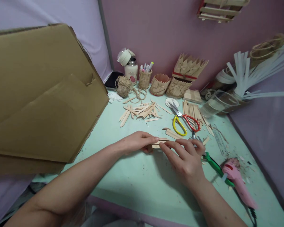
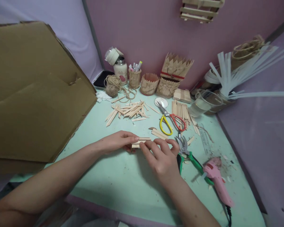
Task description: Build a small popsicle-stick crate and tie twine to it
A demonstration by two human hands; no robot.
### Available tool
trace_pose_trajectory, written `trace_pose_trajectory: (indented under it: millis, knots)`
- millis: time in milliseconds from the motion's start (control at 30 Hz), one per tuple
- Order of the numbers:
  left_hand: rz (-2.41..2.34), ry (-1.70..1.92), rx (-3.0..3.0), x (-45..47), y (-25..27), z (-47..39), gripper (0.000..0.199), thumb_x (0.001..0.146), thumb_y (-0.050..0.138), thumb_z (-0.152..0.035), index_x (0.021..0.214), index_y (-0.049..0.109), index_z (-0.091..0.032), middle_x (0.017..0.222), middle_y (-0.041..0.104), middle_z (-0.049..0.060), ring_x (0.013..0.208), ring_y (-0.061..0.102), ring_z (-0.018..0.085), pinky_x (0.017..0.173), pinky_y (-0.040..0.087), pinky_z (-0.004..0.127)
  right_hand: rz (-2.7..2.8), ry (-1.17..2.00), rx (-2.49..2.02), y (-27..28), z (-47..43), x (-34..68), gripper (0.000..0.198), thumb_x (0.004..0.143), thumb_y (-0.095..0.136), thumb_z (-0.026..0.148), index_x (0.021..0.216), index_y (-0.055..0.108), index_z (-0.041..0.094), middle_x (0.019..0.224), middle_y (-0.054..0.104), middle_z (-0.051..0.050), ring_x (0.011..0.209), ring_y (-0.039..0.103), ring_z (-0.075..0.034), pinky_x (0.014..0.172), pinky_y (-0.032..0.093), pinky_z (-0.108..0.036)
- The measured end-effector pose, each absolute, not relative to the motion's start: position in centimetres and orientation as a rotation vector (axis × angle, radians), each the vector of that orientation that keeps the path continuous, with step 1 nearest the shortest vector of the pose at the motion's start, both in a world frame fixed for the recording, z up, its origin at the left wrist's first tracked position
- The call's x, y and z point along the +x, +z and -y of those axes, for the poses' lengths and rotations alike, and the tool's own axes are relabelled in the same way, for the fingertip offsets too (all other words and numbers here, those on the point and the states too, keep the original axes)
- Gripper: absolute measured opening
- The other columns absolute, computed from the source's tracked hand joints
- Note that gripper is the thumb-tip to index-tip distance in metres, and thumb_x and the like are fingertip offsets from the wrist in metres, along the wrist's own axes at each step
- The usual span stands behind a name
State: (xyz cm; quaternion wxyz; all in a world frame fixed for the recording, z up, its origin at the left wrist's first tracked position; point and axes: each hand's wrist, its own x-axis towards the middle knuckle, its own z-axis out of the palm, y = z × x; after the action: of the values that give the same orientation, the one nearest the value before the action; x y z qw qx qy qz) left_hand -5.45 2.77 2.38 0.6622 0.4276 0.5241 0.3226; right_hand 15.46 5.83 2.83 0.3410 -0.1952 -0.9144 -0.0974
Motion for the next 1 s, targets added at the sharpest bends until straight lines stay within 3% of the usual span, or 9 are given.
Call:
trace_pose_trajectory:
  millis: [333,500,800,1000]
  knots:
    - [-1.193,0.735,0.944,-5.4,2.7,-2.7,0.052,0.075,0.066,-0.061,0.091,0.072,-0.011,0.069,0.064,0.006,0.066,0.057,0.016,0.069,0.047,0.030,2.365,-0.254,-0.542,2.9,-5.6,15.4,0.026,0.087,0.066,0.013,0.111,0.067,0.025,0.094,0.077,-0.001,0.088,0.060,-0.020,0.085,0.032,-0.042]
    - [-1.148,0.799,0.905,-5.6,2.8,-2.8,0.050,0.075,0.069,-0.058,0.095,0.073,-0.012,0.087,0.069,0.009,0.075,0.060,0.016,0.075,0.048,0.030,2.167,-0.196,-0.700,3.5,-6.1,16.7,0.030,0.081,0.077,0.025,0.109,0.065,0.023,0.095,0.075,-0.006,0.088,0.061,-0.023,0.083,0.037,-0.042]
    - [-1.121,0.893,0.885,-5.3,2.8,-2.7,0.046,0.079,0.069,-0.054,0.105,0.073,-0.016,0.106,0.070,0.011,0.091,0.062,0.020,0.084,0.049,0.033,2.104,0.089,-0.734,3.2,-6.8,17.4,0.020,0.084,0.072,0.021,0.103,0.068,0.025,0.096,0.072,-0.005,0.090,0.063,-0.021,0.083,0.038,-0.040]
    - [-1.130,0.936,0.909,-4.8,2.3,-2.6,0.049,0.079,0.068,-0.055,0.109,0.073,-0.017,0.106,0.071,0.011,0.096,0.062,0.022,0.084,0.049,0.032,2.080,-0.152,-0.663,2.6,-6.1,16.9,0.021,0.081,0.073,0.014,0.097,0.068,0.027,0.090,0.075,-0.002,0.085,0.060,-0.019,0.084,0.035,-0.040]
